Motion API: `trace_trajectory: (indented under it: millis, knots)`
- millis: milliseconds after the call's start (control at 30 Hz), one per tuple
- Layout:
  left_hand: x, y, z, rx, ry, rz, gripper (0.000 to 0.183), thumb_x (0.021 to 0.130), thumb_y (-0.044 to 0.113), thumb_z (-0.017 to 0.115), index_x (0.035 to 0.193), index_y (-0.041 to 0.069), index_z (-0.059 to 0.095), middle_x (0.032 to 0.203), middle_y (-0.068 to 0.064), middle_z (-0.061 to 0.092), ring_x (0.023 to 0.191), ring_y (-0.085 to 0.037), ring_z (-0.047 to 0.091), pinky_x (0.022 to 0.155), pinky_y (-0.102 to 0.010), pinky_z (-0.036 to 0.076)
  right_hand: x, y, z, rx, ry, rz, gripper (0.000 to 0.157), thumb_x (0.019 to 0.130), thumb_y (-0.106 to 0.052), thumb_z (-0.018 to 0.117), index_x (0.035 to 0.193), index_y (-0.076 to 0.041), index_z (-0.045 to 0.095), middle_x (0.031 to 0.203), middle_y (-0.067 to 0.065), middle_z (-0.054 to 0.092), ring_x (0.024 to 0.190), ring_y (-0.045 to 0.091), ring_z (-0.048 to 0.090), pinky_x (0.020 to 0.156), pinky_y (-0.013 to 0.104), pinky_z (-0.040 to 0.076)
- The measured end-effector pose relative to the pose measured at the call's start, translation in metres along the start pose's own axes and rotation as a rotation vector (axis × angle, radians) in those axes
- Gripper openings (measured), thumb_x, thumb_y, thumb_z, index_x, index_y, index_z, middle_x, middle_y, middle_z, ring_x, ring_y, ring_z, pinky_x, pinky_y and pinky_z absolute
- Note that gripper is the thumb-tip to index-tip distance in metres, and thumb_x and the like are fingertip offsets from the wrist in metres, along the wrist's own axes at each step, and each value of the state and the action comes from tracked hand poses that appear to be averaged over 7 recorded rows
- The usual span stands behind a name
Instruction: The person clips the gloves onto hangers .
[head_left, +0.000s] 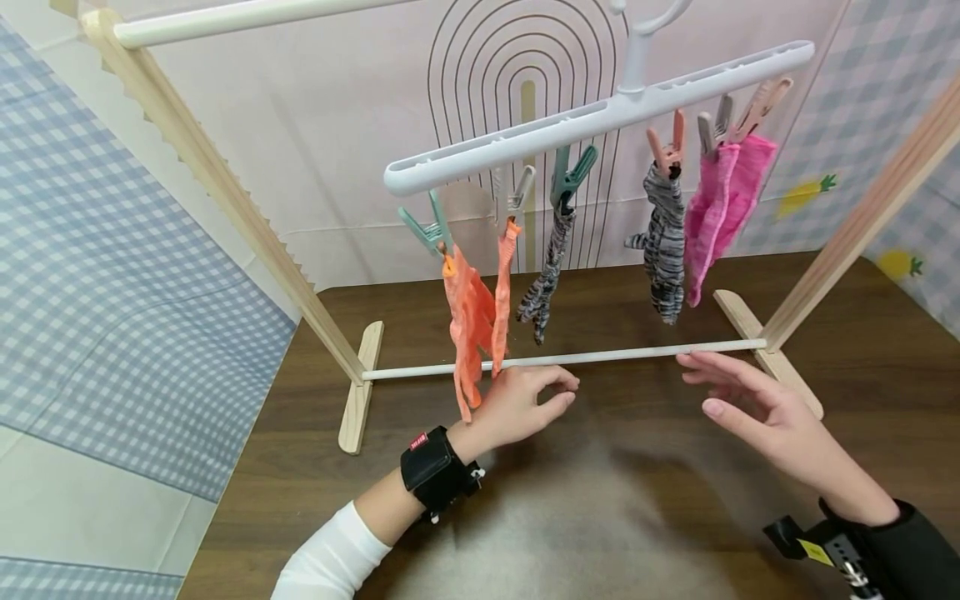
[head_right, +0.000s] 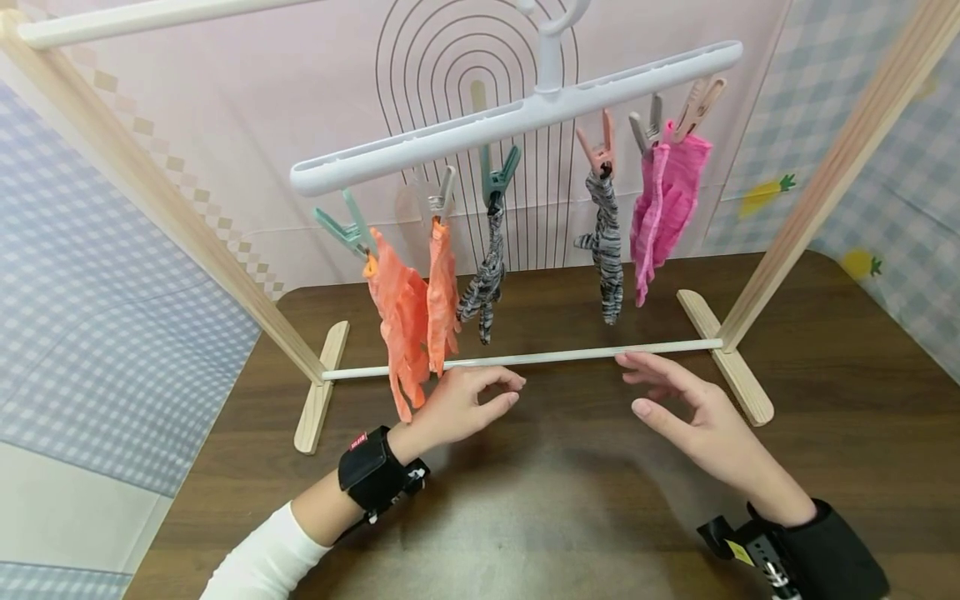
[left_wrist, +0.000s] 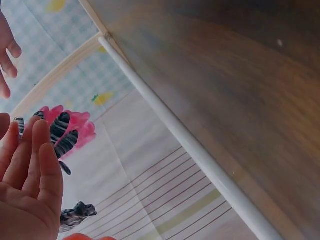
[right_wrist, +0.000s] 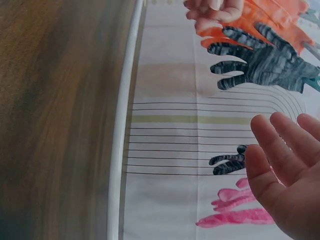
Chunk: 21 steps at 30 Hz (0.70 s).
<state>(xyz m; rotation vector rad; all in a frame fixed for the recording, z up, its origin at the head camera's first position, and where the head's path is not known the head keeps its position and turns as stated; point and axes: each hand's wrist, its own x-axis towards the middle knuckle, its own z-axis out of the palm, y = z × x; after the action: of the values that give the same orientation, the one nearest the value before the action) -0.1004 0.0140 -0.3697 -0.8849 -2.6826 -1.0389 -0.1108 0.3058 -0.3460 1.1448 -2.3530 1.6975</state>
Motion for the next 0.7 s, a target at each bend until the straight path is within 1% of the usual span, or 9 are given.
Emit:
trace_trajectory:
  millis: [133,167,300,400,500,567,700]
  knots:
    - [0.0,0.0,-0.002,0.052,-0.047,0.004,0.021,0.089,0.021,0.055,0.107,0.012,0.061,0.111,-0.001,0.063,0.102,-0.007,0.055,0.084,-0.024,0.046,-0.001,0.0,0.005,-0.149,-0.045,0.008,0.056,0.078,0.014,0.054,0.13,-0.002,0.042,0.126,0.0,0.053,0.109,0.009,0.049,0.084,0.014,0.038]
    - [-0.001,0.0,-0.003,0.069,-0.064,0.007,0.022,0.089,0.022,0.055,0.108,0.012,0.061,0.115,-0.001,0.062,0.104,-0.007,0.054,0.085,-0.025,0.045,-0.001,0.001,0.006,-0.18,-0.052,-0.005,0.056,0.078,0.013,0.055,0.13,-0.004,0.043,0.126,-0.001,0.053,0.109,0.008,0.049,0.084,0.014,0.037]
    - [-0.002,0.002,-0.003,0.141,-0.13,0.037,0.027,0.09,0.025,0.054,0.112,0.012,0.059,0.125,-0.003,0.056,0.115,-0.01,0.048,0.091,-0.027,0.042,-0.001,0.001,0.011,-0.244,-0.085,-0.063,0.06,0.076,0.01,0.06,0.131,-0.007,0.043,0.129,-0.002,0.051,0.113,0.007,0.047,0.088,0.012,0.035]
    - [-0.003,0.004,-0.004,0.184,-0.169,0.069,0.032,0.09,0.028,0.053,0.117,0.012,0.057,0.13,-0.006,0.051,0.124,-0.015,0.04,0.099,-0.032,0.036,0.0,0.001,0.014,-0.305,-0.103,-0.118,0.063,0.074,0.007,0.064,0.131,-0.008,0.043,0.13,0.003,0.05,0.118,0.006,0.043,0.093,0.011,0.031]
    - [-0.004,0.007,-0.006,0.246,-0.216,0.099,0.04,0.091,0.035,0.05,0.125,0.013,0.052,0.136,-0.007,0.045,0.13,-0.02,0.031,0.104,-0.039,0.03,0.0,0.001,0.018,-0.39,-0.117,-0.165,0.065,0.072,-0.001,0.069,0.131,-0.009,0.043,0.132,0.006,0.048,0.123,0.008,0.038,0.098,0.012,0.025]
    - [-0.005,0.009,-0.007,0.3,-0.258,0.112,0.048,0.091,0.042,0.048,0.131,0.015,0.046,0.141,-0.007,0.039,0.133,-0.022,0.023,0.106,-0.042,0.025,0.0,0.001,0.02,-0.447,-0.13,-0.195,0.067,0.071,-0.008,0.071,0.132,-0.01,0.043,0.134,0.007,0.047,0.125,0.011,0.036,0.101,0.014,0.022]
    - [-0.007,0.01,-0.006,0.407,-0.344,0.133,0.063,0.089,0.055,0.042,0.14,0.019,0.031,0.148,-0.006,0.022,0.137,-0.021,0.005,0.108,-0.047,0.018,0.0,0.002,0.023,-0.53,-0.17,-0.23,0.069,0.072,-0.02,0.073,0.133,-0.011,0.042,0.138,0.007,0.042,0.128,0.017,0.032,0.104,0.018,0.016]
